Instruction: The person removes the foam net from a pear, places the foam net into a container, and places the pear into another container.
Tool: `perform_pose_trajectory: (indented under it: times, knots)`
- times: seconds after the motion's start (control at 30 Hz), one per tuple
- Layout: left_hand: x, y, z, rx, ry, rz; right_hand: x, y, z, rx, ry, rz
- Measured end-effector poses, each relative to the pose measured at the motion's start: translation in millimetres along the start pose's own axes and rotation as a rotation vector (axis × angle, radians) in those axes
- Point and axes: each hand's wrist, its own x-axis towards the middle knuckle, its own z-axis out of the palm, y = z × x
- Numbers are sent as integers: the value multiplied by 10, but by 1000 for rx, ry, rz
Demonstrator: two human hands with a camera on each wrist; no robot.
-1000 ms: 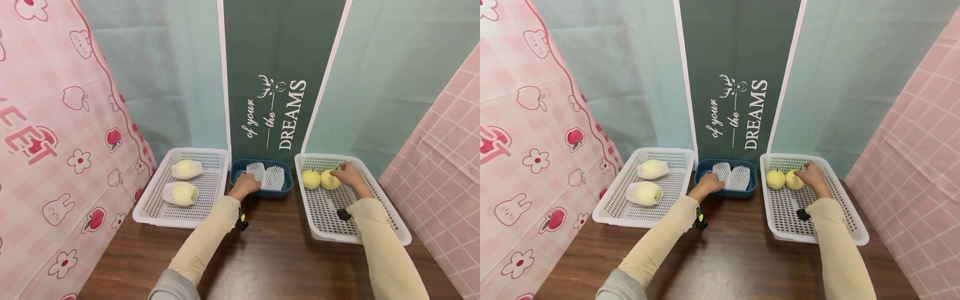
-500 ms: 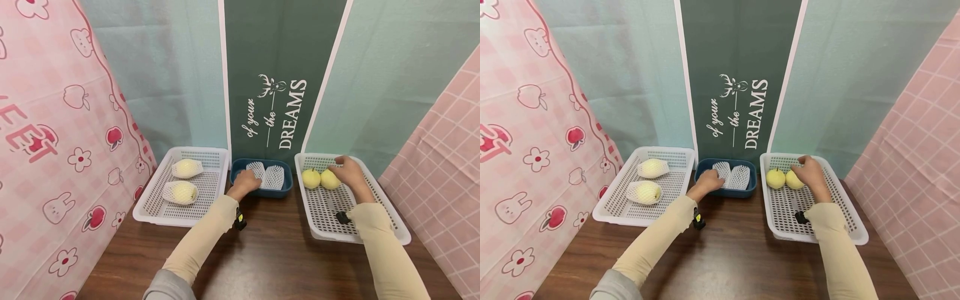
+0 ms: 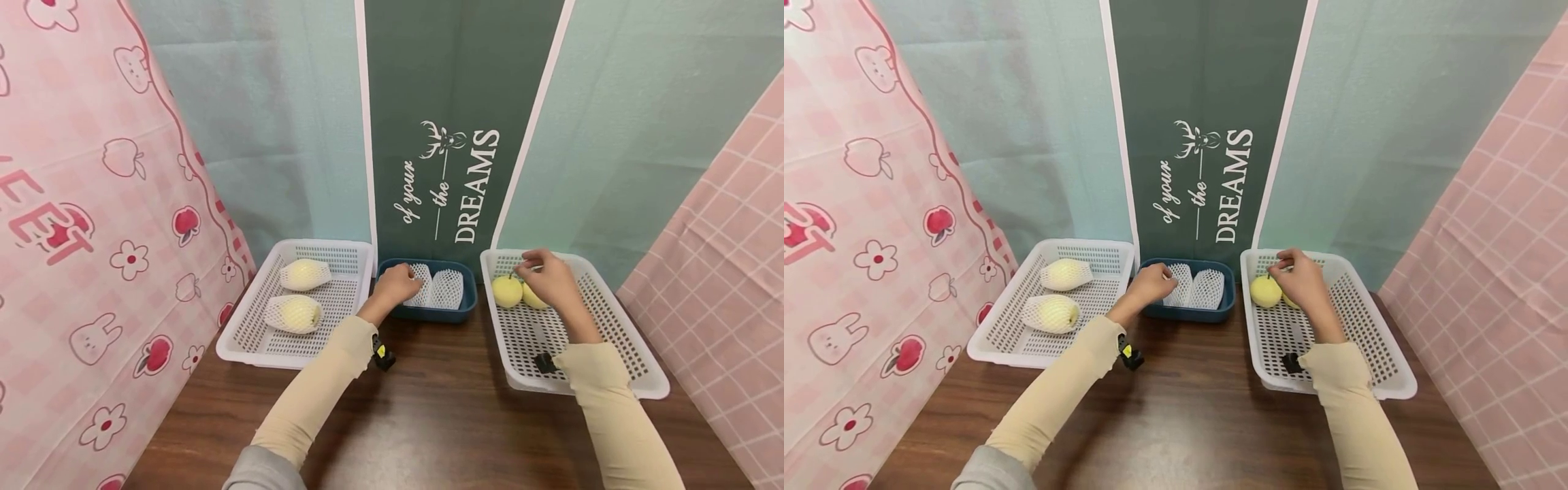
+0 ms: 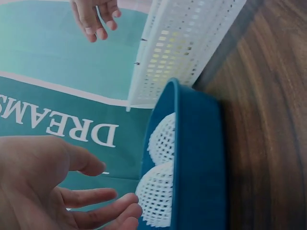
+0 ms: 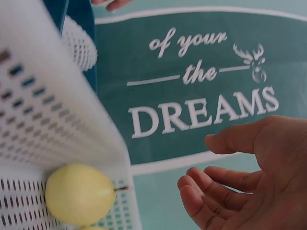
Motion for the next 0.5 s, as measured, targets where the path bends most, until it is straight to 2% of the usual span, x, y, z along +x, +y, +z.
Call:
perform_pose_trajectory:
  times: [0.23, 0.5]
  knots:
    - [-95, -41, -124, -22, 47, 39, -90, -206, 142, 51, 5, -37]
    - [-174, -73, -213, -24, 56, 91, -154, -378, 338, 108, 19, -59]
